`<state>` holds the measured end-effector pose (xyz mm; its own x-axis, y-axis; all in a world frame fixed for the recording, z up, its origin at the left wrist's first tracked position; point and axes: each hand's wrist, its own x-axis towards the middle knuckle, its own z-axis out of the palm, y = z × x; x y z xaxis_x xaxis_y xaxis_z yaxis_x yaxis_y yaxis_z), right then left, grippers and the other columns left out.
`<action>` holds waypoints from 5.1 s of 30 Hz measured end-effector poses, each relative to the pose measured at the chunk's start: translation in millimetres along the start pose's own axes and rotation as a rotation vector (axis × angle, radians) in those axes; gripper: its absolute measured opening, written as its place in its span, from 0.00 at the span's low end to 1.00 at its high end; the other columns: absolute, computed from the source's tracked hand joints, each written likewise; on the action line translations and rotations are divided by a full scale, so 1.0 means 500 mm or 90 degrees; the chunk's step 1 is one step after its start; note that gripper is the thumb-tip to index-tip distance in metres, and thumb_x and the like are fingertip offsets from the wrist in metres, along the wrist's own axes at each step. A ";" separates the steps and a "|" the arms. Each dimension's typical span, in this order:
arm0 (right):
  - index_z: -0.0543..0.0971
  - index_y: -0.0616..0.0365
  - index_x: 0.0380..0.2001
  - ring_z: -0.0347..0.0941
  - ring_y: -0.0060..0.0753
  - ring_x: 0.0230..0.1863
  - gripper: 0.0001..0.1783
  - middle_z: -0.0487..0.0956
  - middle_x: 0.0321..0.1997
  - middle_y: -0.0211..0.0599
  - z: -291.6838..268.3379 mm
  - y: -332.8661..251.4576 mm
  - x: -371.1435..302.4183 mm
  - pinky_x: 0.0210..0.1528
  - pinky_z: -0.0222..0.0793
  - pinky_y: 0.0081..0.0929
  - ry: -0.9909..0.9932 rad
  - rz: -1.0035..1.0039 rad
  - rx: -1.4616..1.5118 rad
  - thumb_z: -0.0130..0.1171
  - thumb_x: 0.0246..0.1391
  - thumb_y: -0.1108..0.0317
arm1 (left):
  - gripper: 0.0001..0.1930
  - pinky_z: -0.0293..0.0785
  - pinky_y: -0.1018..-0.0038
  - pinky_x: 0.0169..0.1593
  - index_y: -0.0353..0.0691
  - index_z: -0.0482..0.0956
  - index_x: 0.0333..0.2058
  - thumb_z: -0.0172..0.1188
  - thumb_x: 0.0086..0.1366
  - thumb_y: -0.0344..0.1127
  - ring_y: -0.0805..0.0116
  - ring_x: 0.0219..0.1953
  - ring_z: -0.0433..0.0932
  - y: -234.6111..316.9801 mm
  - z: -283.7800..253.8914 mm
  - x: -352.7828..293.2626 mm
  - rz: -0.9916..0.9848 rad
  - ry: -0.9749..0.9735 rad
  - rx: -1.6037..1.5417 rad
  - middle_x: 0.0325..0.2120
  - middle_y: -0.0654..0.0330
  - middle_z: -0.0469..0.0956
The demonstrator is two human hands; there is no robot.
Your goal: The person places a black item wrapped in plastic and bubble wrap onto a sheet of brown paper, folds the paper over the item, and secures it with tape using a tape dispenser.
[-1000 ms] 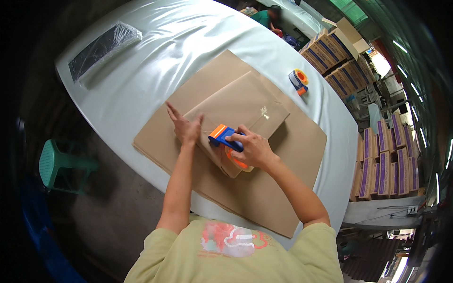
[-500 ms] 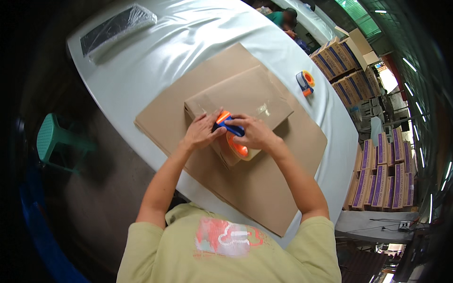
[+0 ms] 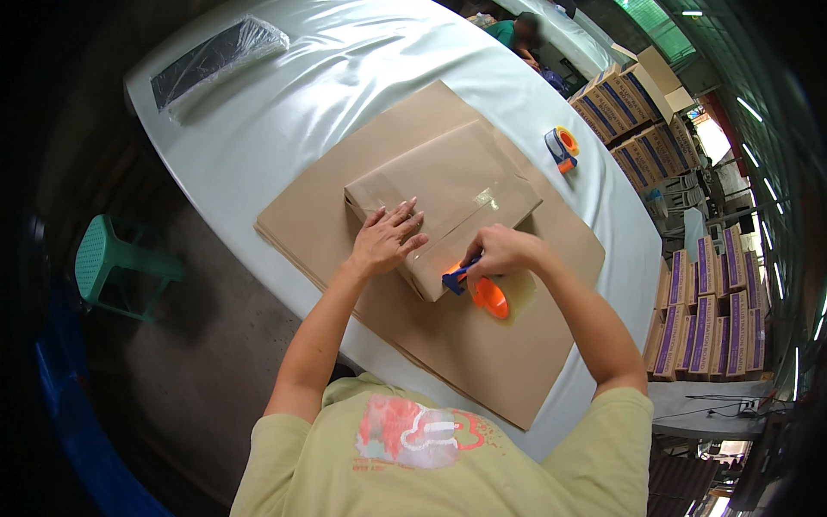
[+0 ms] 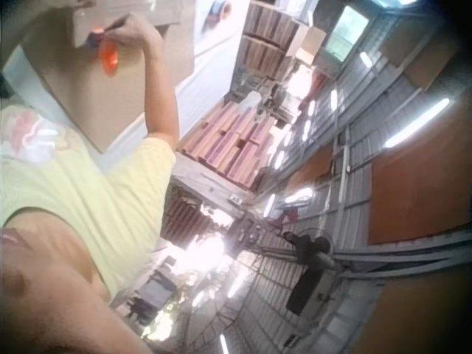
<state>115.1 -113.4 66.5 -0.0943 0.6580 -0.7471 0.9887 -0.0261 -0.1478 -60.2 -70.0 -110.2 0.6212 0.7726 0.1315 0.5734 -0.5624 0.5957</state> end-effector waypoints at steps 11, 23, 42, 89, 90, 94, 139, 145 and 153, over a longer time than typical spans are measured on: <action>0.82 0.50 0.29 0.71 0.31 0.39 0.18 0.78 0.41 0.36 0.037 0.097 0.167 0.41 0.68 0.34 -0.588 0.176 -0.116 0.62 0.32 0.55 | 0.34 0.43 0.69 0.65 0.47 0.62 0.57 0.35 0.62 0.64 0.75 0.63 0.51 -0.007 0.001 0.008 0.018 0.020 0.004 0.62 0.68 0.51; 0.74 0.56 0.38 0.72 0.31 0.39 0.19 0.77 0.33 0.32 0.871 0.306 -0.406 0.45 0.67 0.31 0.274 0.168 1.402 0.53 0.45 0.55 | 0.46 0.36 0.64 0.65 0.42 0.54 0.61 0.39 0.52 0.73 0.65 0.65 0.44 -0.008 -0.011 0.001 0.101 -0.029 0.015 0.63 0.59 0.48; 0.47 0.42 0.64 0.36 0.53 0.68 0.58 0.37 0.68 0.51 0.384 -0.186 0.133 0.65 0.42 0.45 0.806 0.274 0.475 0.70 0.32 0.48 | 0.40 0.44 0.59 0.64 0.51 0.49 0.62 0.40 0.57 0.67 0.60 0.65 0.46 -0.137 -0.056 -0.181 0.391 -0.269 0.139 0.63 0.61 0.49; 0.78 0.47 0.40 0.60 0.50 0.58 0.18 0.67 0.55 0.43 0.112 -0.263 0.517 0.59 0.55 0.42 0.529 -0.304 0.356 0.63 0.42 0.64 | 0.21 0.65 0.64 0.52 0.45 0.70 0.50 0.58 0.58 0.42 0.59 0.52 0.68 -0.224 -0.215 -0.165 0.156 -0.011 -0.151 0.47 0.60 0.72; 0.78 0.48 0.40 0.61 0.51 0.57 0.17 0.68 0.55 0.44 0.106 -0.294 0.509 0.58 0.57 0.42 0.511 -0.299 0.371 0.63 0.42 0.65 | 0.21 0.66 0.64 0.51 0.44 0.71 0.49 0.59 0.57 0.41 0.58 0.51 0.70 -0.264 -0.259 -0.155 0.135 0.029 -0.161 0.46 0.59 0.73; 0.74 0.47 0.47 0.63 0.50 0.56 0.24 0.66 0.57 0.43 0.073 -0.449 0.506 0.54 0.62 0.40 0.423 -0.321 0.552 0.63 0.43 0.64 | 0.19 0.68 0.67 0.51 0.42 0.74 0.45 0.62 0.54 0.38 0.56 0.49 0.72 -0.435 -0.455 -0.087 0.051 0.183 -0.081 0.44 0.54 0.74; 0.77 0.58 0.39 0.74 0.40 0.39 0.32 0.79 0.40 0.41 -0.499 -0.779 0.980 0.49 0.66 0.39 0.013 -0.095 1.525 0.49 0.44 0.41 | 0.54 0.48 0.68 0.62 0.33 0.44 0.62 0.22 0.52 0.77 0.56 0.63 0.52 -1.243 -0.937 0.277 -0.500 -0.315 -0.446 0.60 0.48 0.55; 0.74 0.56 0.46 0.74 0.39 0.41 0.35 0.78 0.43 0.40 -0.432 -0.773 0.881 0.50 0.66 0.37 -0.089 0.103 1.300 0.54 0.42 0.39 | 0.48 0.41 0.71 0.64 0.33 0.41 0.62 0.27 0.57 0.72 0.56 0.63 0.50 -1.202 -0.831 0.069 -0.504 -0.238 -0.808 0.62 0.52 0.50; 0.67 0.70 0.50 0.66 0.38 0.54 0.48 0.70 0.51 0.49 -0.312 -0.801 0.757 0.57 0.58 0.32 0.109 0.047 1.153 0.71 0.29 0.47 | 0.48 0.55 0.60 0.58 0.23 0.61 0.52 0.29 0.57 0.72 0.41 0.56 0.60 -1.035 -0.858 -0.005 -0.528 -0.195 -0.095 0.52 0.36 0.62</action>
<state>-298.3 263.3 -56.2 0.0657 0.6756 -0.7343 -0.3538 -0.6723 -0.6502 -587.7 345.5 -78.7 0.1654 0.7887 -0.5922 0.8395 0.2025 0.5041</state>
